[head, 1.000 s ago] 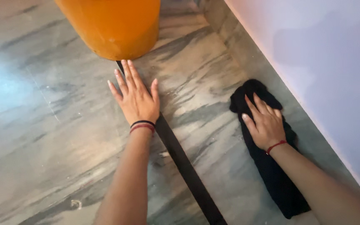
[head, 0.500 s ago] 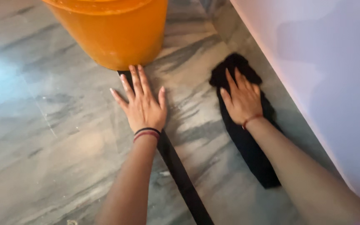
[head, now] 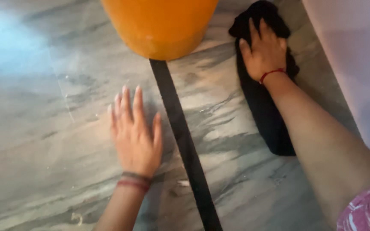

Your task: The person wipes a marble floor with a black cloth. They dip the cloth into an orange bucket of water, wring it out, and continue wiping the floor surface.

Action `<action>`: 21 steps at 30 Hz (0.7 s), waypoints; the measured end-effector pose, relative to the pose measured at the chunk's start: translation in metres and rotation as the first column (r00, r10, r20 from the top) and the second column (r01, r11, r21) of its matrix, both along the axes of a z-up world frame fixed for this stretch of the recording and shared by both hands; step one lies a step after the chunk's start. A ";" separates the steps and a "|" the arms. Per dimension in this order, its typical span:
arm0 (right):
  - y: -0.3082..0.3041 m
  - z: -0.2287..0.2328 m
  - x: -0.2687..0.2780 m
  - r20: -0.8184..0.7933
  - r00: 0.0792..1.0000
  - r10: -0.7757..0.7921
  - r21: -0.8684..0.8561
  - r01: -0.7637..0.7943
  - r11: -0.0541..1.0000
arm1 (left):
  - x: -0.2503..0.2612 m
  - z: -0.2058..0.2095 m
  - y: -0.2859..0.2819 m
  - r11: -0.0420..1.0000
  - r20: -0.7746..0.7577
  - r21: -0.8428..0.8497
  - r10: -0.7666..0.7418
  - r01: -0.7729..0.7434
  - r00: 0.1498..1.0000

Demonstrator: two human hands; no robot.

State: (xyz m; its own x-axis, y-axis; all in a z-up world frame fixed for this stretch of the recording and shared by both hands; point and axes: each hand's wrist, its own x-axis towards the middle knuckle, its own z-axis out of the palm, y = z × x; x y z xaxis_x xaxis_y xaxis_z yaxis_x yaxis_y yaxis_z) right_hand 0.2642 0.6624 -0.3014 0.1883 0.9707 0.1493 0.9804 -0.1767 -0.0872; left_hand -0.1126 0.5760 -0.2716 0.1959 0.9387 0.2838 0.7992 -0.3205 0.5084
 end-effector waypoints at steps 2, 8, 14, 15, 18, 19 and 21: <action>-0.003 0.003 -0.002 -0.026 1.000 -0.011 0.011 0.012 1.000 | -0.023 0.007 -0.021 1.000 -0.062 -0.021 -0.003 0.001 0.998; -0.022 0.005 -0.046 0.035 0.999 -0.036 0.026 0.035 0.999 | -0.027 0.005 -0.027 0.998 -0.166 -0.057 -0.014 0.005 0.986; -0.058 0.022 -0.173 0.088 0.988 0.129 -0.006 -0.128 0.992 | -0.029 0.011 -0.027 0.997 -0.090 -0.073 -0.031 0.024 0.995; -0.060 0.024 -0.197 0.086 0.986 0.141 0.008 -0.143 0.990 | -0.030 0.011 -0.027 0.997 -0.069 -0.075 -0.036 0.031 0.997; -0.055 0.024 -0.259 0.007 0.976 0.217 -0.033 -0.217 0.976 | -0.032 0.007 -0.029 0.997 0.040 -0.071 -0.025 0.027 0.999; -0.053 0.021 -0.281 0.087 0.962 0.258 -0.003 -0.259 0.966 | -0.033 0.005 -0.031 0.997 0.082 -0.069 -0.018 0.023 0.996; -0.042 0.022 -0.299 0.113 0.933 0.343 0.057 -0.351 0.935 | -0.036 0.002 -0.027 0.999 0.183 -0.053 0.010 0.000 0.983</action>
